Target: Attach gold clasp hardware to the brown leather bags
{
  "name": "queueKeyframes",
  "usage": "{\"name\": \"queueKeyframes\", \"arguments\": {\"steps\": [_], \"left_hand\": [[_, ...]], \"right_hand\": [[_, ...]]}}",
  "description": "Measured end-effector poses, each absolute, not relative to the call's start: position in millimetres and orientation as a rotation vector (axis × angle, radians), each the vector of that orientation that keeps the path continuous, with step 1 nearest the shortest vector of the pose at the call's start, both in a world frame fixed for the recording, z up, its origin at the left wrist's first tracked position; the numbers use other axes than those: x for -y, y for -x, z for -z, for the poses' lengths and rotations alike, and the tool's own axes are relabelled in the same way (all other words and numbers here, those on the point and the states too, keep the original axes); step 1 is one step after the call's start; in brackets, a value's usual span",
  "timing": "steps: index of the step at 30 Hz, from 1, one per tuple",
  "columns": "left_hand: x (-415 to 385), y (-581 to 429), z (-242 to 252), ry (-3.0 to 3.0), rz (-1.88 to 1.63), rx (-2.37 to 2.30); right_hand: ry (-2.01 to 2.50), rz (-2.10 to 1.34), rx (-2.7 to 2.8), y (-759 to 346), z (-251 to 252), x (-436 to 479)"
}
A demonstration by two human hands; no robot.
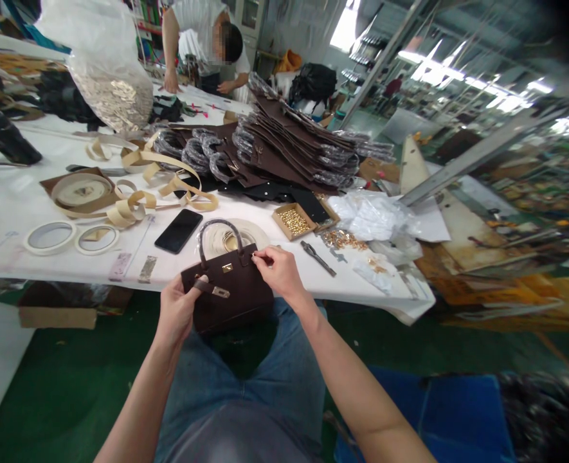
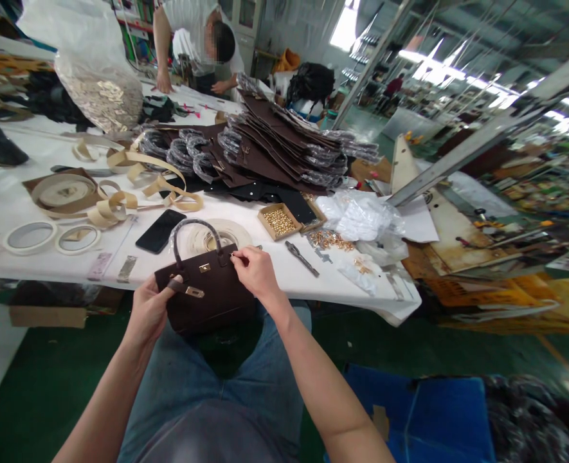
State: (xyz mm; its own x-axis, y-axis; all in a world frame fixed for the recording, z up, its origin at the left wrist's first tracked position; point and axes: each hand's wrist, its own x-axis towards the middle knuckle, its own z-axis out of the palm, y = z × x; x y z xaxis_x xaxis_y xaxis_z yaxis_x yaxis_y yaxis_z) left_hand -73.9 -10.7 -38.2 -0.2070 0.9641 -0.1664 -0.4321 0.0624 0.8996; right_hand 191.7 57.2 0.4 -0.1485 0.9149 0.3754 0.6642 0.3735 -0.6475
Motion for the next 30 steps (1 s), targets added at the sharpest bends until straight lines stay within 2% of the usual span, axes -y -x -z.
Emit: {"name": "queueKeyframes", "arguments": {"steps": [18,23,27,30], "left_hand": [[30.5,48.1,17.4,-0.854,-1.618,-1.335],[31.7,49.7,7.5,-0.937,-1.552,-1.327],[33.4,57.3,11.7,-0.934,-1.517,-1.302],[35.6,64.7,19.4,-0.888,-1.479,-1.241]], "right_hand": [[1.447,-0.563,2.005,-194.0,-19.3,-66.8],[1.49,-0.42,2.057,-182.4,-15.4,-61.5],[1.476,-0.447,1.852,-185.7,2.0,-46.0],[1.568,-0.498,1.422,-201.9,20.0,-34.1]]}}
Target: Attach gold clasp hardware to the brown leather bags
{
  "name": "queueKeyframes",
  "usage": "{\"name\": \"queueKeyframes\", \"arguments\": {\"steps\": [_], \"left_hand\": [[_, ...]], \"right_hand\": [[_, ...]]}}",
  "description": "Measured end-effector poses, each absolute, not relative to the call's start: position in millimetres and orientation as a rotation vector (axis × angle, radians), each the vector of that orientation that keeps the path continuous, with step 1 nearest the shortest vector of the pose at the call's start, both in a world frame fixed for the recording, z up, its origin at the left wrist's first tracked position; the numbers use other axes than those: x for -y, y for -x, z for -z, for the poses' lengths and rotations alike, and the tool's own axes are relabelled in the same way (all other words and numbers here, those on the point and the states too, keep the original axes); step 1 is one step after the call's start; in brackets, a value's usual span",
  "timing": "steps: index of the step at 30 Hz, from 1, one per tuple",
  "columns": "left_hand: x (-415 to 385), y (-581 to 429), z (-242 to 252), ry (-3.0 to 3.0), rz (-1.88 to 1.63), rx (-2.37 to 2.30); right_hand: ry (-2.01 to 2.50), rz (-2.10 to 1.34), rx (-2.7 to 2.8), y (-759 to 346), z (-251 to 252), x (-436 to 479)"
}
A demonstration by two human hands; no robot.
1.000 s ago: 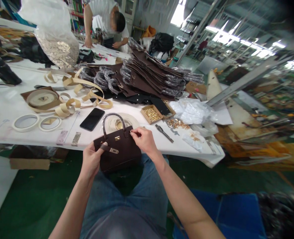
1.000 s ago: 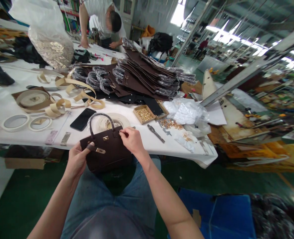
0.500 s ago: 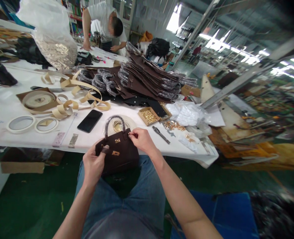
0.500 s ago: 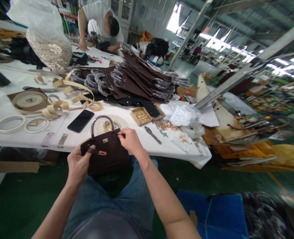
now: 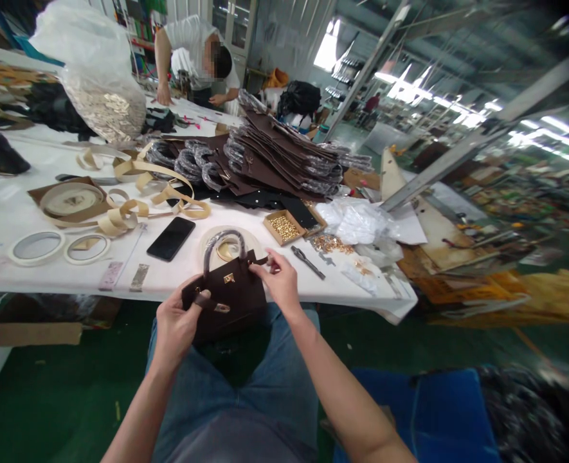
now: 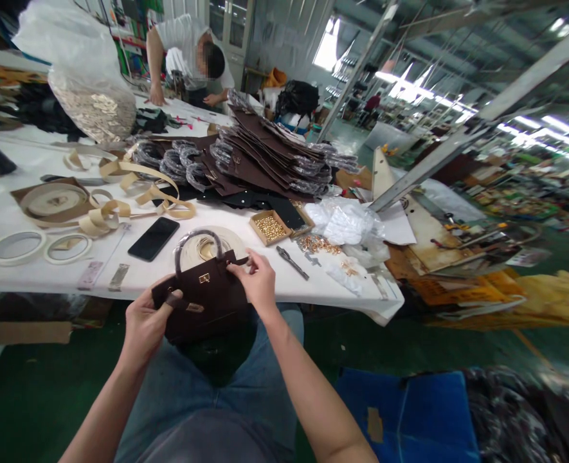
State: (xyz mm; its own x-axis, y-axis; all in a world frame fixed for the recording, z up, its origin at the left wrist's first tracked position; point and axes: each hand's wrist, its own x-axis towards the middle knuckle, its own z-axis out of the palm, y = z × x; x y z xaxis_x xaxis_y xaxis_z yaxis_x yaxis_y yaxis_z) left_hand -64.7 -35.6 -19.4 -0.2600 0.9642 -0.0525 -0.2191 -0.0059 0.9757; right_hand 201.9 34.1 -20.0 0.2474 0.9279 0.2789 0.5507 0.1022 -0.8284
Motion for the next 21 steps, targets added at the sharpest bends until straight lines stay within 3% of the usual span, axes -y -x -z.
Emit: {"name": "queueKeyframes", "arguments": {"steps": [3,9,16,21], "left_hand": [[36.5,70.4,25.5,-0.818,-1.417,-1.133],[31.3,73.5,33.3,-0.693,-1.312,-1.016],[29.5,66.3,41.0,-0.662,-1.355,-1.054],[32.3,62.5,37.7,-0.636,-1.365,-1.047]], "right_hand": [[1.683,-0.585,1.028,-216.1,31.6,-24.2],[1.307,-1.341,0.721,-213.2,22.4,-13.5],[1.291,-1.172,0.587,-196.3,29.3,-6.0],[1.241,-1.242,0.837,-198.1,20.3,4.6]]}}
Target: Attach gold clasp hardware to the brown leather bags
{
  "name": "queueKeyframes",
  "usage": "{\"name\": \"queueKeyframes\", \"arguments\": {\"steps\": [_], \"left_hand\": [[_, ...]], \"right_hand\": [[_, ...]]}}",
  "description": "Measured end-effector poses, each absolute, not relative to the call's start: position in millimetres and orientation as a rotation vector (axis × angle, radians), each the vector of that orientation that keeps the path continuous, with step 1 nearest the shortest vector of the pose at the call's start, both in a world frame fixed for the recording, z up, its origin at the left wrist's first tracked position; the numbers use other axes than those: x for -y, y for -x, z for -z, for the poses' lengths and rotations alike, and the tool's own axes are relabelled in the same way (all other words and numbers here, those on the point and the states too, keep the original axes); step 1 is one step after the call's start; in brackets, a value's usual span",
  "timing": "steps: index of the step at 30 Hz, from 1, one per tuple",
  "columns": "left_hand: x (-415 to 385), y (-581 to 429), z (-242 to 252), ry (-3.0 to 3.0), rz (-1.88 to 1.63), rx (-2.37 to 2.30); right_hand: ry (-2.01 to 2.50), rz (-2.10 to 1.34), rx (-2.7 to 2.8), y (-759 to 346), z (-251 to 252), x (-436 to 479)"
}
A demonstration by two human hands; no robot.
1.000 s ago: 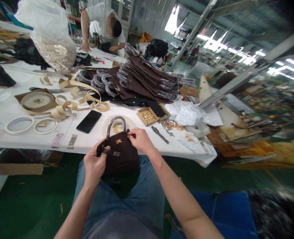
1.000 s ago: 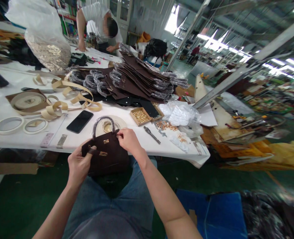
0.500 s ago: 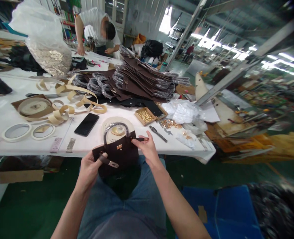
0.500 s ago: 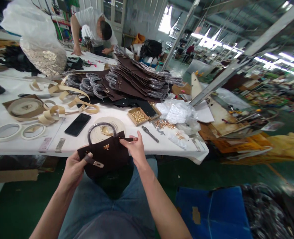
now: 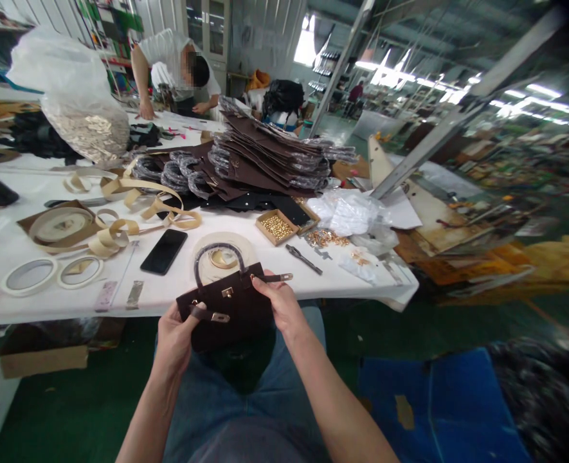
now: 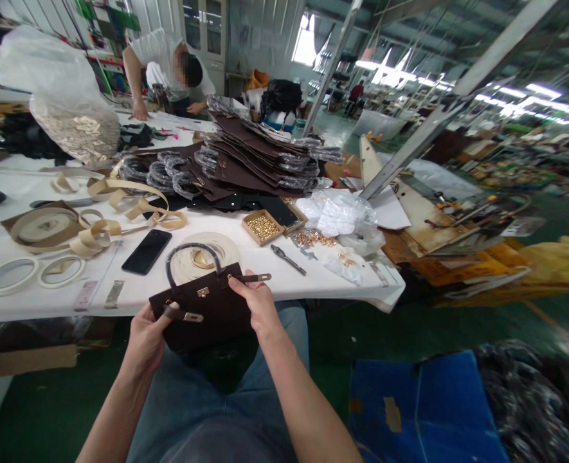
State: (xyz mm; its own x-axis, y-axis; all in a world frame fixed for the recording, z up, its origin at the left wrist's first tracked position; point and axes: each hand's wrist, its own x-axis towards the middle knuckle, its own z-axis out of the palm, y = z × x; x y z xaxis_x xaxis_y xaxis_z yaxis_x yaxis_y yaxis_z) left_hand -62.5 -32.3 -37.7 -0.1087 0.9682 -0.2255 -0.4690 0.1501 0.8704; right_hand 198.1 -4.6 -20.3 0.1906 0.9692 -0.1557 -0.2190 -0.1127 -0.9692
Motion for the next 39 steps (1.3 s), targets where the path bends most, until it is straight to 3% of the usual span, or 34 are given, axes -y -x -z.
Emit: {"name": "queueKeyframes", "arguments": {"steps": [5,12,20,28,34,39], "left_hand": [[34.7,56.2,40.7,-0.62,-1.35,-1.043],[44.7,33.7,37.2,-0.579,-1.353,-1.087],[45.2,27.5,21.5,-0.592,-1.376,-1.107],[48.0,42.4,25.9,-0.602,-1.333,-1.042],[50.1,38.2,26.0,-0.614,-1.307,-0.99],[49.3,28.3,19.9,-0.615,-1.303,-0.93]], "right_hand": [[1.251,-1.183,0.982,-202.0,12.5,7.1],[1.587,-0.607,1.026,-185.5,23.7,13.9],[1.544,-0.254,1.303,-172.0,21.5,14.0],[1.498,-0.32,1.422,-182.4,28.7,20.6],[1.556,-0.114,1.324,-178.6,31.7,76.3],[1.367,-0.533,1.5,-125.3,46.5,137.2]]}}
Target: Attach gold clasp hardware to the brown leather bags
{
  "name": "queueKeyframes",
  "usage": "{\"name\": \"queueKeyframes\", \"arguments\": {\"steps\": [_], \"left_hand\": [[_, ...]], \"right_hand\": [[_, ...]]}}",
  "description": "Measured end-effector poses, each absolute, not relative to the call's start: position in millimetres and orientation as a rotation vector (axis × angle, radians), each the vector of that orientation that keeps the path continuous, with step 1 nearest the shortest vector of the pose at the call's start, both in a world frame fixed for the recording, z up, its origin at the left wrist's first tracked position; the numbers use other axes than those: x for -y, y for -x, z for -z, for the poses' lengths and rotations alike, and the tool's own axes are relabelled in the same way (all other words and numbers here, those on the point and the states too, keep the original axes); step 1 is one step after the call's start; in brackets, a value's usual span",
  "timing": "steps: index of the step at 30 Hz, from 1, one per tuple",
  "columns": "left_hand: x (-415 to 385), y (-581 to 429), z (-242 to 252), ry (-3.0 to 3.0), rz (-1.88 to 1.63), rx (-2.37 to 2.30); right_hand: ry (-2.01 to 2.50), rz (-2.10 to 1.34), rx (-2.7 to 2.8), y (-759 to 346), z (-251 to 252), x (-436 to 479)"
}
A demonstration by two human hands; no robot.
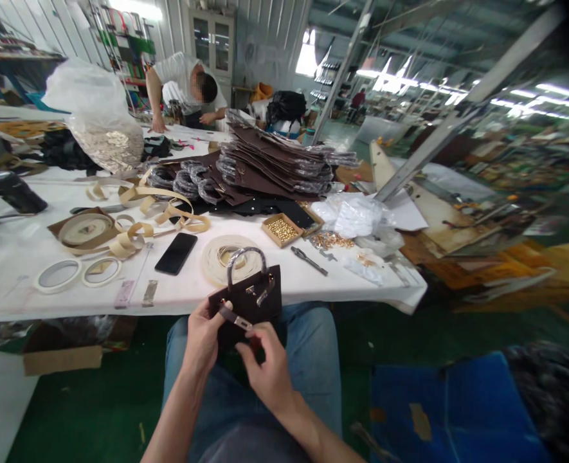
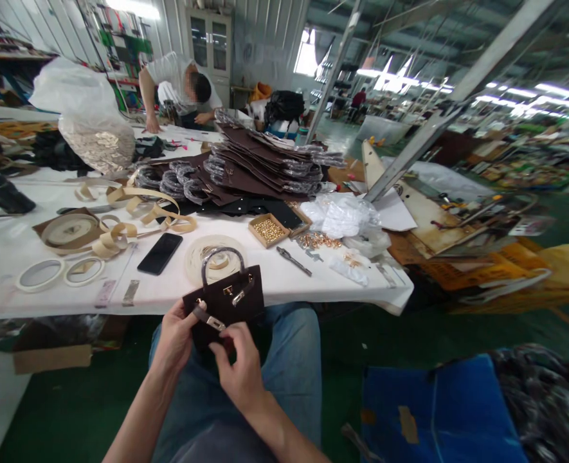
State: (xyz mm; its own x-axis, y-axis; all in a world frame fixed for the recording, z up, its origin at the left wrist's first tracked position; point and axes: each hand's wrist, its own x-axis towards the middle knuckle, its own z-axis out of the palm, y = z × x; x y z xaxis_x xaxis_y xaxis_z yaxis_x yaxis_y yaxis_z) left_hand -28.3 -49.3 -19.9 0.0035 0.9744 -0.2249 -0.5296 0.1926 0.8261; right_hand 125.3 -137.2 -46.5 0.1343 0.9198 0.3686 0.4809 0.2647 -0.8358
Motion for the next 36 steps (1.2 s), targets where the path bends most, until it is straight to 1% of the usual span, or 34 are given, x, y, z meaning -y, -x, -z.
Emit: {"name": "queueKeyframes", "arguments": {"steps": [3,6,9,13,17,21,24,28,30,33,36], "left_hand": [[51.0,25.6,14.2,-0.672,-1.259,-0.892],[54.3,29.0,-0.4,-0.783,-1.194,-0.839],[59.5,36.6,-24.5,-0.932,-1.076,-0.729],[68.3,40.2,-57.1,-1.108,-0.9,-0.413],[72.2,29.3,-79.6,-1.062,-0.836,-0.199],[69.5,15.1,-96.8,-1.078,-0.809,-0.108],[65.4,8.7,-108.8,-1.083,-0.845,-0.106],[45.1,12.5,-118.3,-1.005,-0.937,-0.154],[25.5,24.3,-118.9,-1.051,-1.052,-0.298],[-3.5,54.7,-120.6,-1.214,-1.33,-0.588],[-10.1,87.1,-129.7,-1.371,-1.423,-0.603]], "right_hand": [[1.252,-0.547,1.616,-104.1,50.7,138.2],[1.233,-0.506,1.647,-106.7,37.8,120.3],[1.201,-0.497,1.662,-120.6,11.3,109.6],[1.197,-0.389,1.404,-130.3,-29.4,115.4],[1.302,-0.313,1.254,-132.4,-65.4,124.8],[1.331,-0.154,1.229,-138.5,-86.4,131.3],[1.312,-0.027,1.207,-146.1,-95.3,136.6],[1.331,-0.042,1.205,-160.9,-110.1,151.6],[1.319,-0.044,1.184,-171.7,-120.8,161.1],[1.209,-0.073,1.098,-192.1,-139.0,166.0],[1.107,-0.203,1.011,-212.4,-151.8,151.5]]}}
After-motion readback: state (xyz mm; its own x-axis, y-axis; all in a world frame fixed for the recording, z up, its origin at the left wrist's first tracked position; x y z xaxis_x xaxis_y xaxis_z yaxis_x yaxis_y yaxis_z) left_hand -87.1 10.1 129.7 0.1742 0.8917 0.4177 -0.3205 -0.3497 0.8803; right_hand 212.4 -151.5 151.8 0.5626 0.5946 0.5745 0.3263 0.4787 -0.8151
